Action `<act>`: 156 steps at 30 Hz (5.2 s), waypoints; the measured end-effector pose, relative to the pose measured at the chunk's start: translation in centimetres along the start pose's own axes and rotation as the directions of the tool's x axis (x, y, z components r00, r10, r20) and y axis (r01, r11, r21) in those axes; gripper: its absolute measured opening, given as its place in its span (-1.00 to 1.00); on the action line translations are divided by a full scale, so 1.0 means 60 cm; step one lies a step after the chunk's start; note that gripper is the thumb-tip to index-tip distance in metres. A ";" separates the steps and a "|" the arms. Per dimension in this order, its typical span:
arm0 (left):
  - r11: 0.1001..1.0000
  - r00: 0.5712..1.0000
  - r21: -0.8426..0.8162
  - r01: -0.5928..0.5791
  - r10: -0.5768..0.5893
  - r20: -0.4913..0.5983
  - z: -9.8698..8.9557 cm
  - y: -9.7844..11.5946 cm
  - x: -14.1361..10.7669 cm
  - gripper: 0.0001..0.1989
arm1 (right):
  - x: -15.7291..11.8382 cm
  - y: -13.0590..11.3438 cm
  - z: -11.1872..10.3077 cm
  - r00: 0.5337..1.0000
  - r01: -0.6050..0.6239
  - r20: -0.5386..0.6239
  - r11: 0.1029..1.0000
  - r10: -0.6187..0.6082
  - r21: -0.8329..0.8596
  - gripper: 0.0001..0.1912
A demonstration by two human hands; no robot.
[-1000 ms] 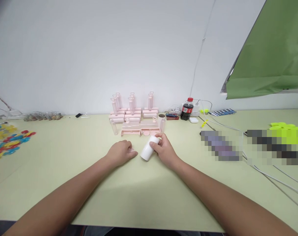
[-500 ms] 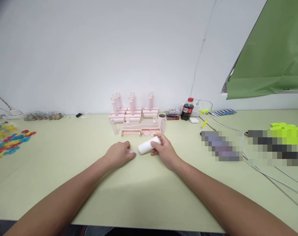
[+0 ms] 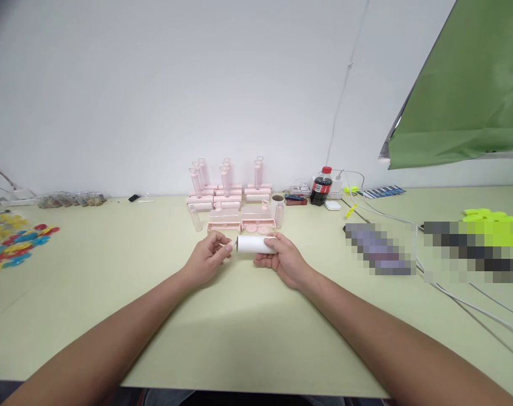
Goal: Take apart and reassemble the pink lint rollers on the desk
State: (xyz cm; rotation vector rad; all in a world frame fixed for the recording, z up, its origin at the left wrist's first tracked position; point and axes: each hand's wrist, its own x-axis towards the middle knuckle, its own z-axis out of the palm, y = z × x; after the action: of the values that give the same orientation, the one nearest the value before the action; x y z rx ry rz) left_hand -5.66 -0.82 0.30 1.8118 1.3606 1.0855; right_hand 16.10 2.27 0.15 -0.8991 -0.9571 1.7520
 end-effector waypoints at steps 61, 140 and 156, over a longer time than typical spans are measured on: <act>0.993 0.988 0.018 0.119 -0.117 -0.098 -0.020 0.003 0.012 -0.61 | -0.005 0.006 -0.004 0.983 0.024 0.183 0.984 0.009 -0.177 -0.66; 0.696 0.950 0.677 0.239 -0.310 -0.016 -0.081 0.046 0.003 -0.59 | -0.007 0.006 -0.004 0.970 0.000 0.238 0.974 0.055 -0.226 -0.69; 0.941 0.993 0.335 0.037 -0.071 0.090 -0.035 -0.020 0.021 -0.77 | -0.006 0.003 -0.002 0.979 -0.047 0.188 0.987 0.075 -0.154 -0.60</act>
State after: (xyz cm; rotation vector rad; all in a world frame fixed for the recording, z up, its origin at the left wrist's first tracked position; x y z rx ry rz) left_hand -7.88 0.70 0.58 2.0231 1.5972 0.7558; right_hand 16.24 1.89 -0.01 -0.8717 -1.2115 1.8644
